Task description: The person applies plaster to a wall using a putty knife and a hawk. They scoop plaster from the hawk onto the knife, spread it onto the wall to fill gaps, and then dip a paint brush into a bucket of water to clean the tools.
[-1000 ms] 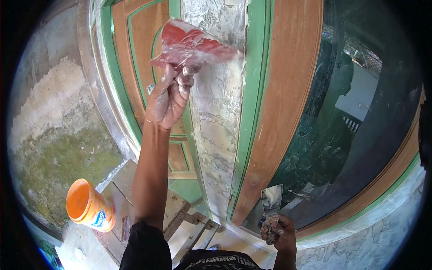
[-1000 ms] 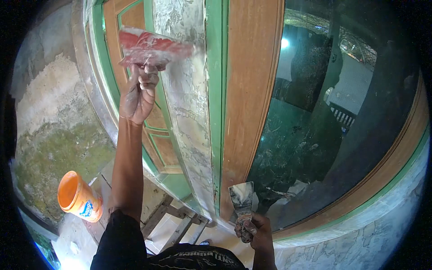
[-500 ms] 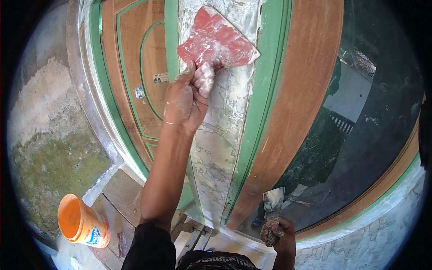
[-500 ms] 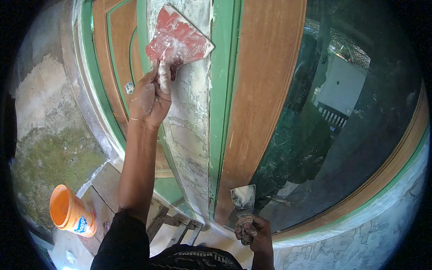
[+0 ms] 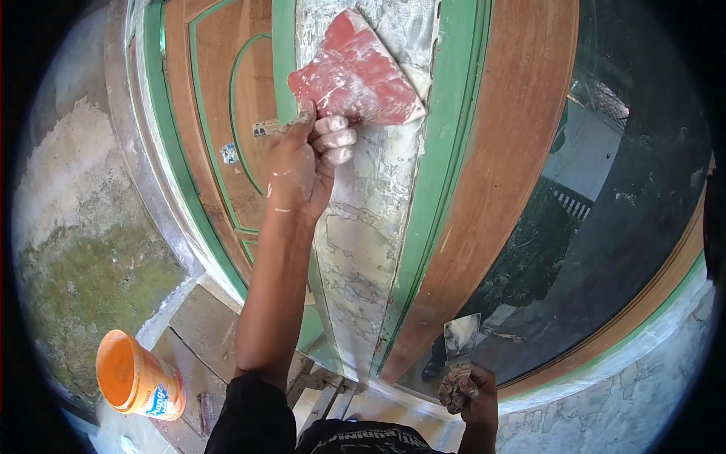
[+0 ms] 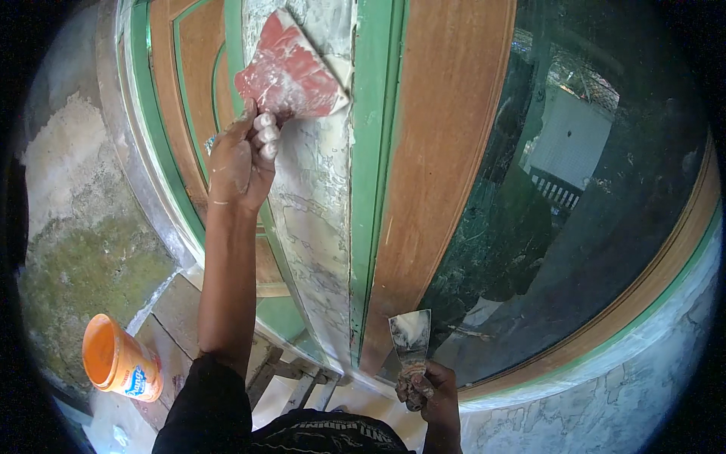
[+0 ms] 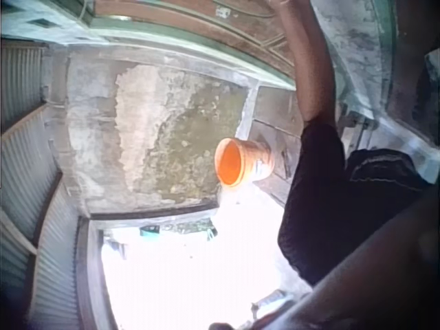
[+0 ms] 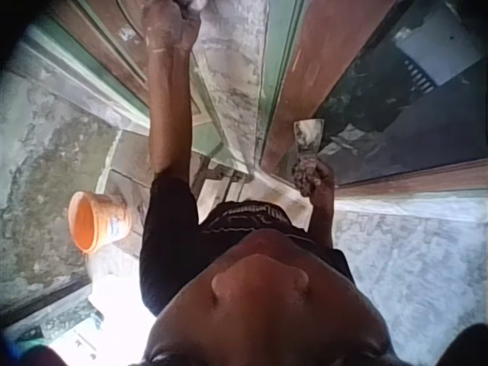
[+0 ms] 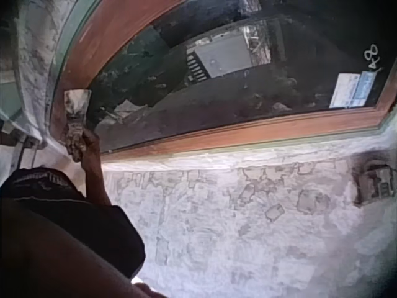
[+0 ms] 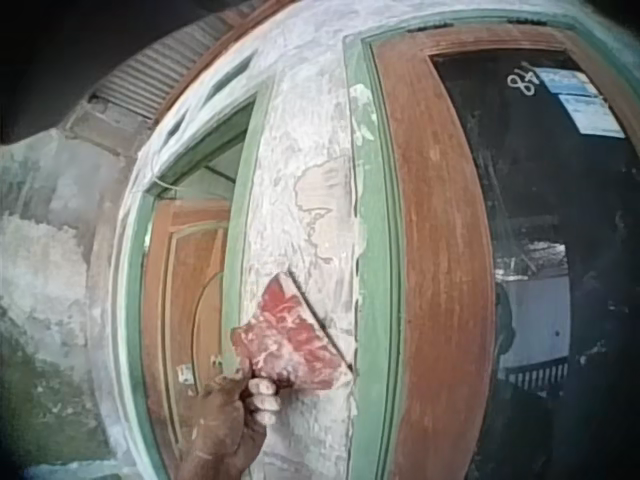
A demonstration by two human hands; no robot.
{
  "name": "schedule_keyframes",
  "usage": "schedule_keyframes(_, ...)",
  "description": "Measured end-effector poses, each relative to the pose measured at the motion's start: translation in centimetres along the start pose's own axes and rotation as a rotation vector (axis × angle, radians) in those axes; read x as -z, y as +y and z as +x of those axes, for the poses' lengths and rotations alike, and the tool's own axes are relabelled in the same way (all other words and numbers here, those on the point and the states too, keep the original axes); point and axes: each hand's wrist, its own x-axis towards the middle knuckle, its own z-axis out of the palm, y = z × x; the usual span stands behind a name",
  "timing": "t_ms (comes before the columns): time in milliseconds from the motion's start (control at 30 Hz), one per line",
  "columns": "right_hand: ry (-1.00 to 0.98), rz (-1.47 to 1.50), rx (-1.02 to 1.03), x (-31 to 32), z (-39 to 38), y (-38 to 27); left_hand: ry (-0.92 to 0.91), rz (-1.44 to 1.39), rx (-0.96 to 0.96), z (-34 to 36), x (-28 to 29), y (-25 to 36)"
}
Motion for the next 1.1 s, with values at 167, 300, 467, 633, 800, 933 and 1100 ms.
schedule_keyframes(167,-0.001,0.014,-0.022,0.2,-0.5,-0.1,-0.026,-0.044,-0.068,1.3,-1.8,0.8)
schedule_keyframes(300,0.016,0.025,-0.020,0.1,-1.0,-0.1,0.033,-0.212,-0.148,3.2,1.8,1.5)
schedule_keyframes(467,0.056,0.005,-0.064,0.1,-1.7,-0.8,-0.211,0.047,-0.006,0.9,2.1,0.1)
schedule_keyframes(633,0.026,0.033,-0.011,0.6,-2.1,-0.3,-0.080,0.175,-0.110,1.4,-1.0,0.6)
schedule_keyframes(800,0.038,0.024,-0.028,0.8,-2.8,-0.4,-0.144,0.093,-0.188,3.7,-3.2,2.0)
schedule_keyframes(933,0.054,0.030,-0.032,0.6,-3.2,-0.5,-0.192,-0.137,-0.266,5.9,-2.5,4.1)
schedule_keyframes(1100,0.101,0.008,-0.037,1.0,-3.6,-0.7,-0.301,-0.240,0.023,3.4,-1.1,3.1)
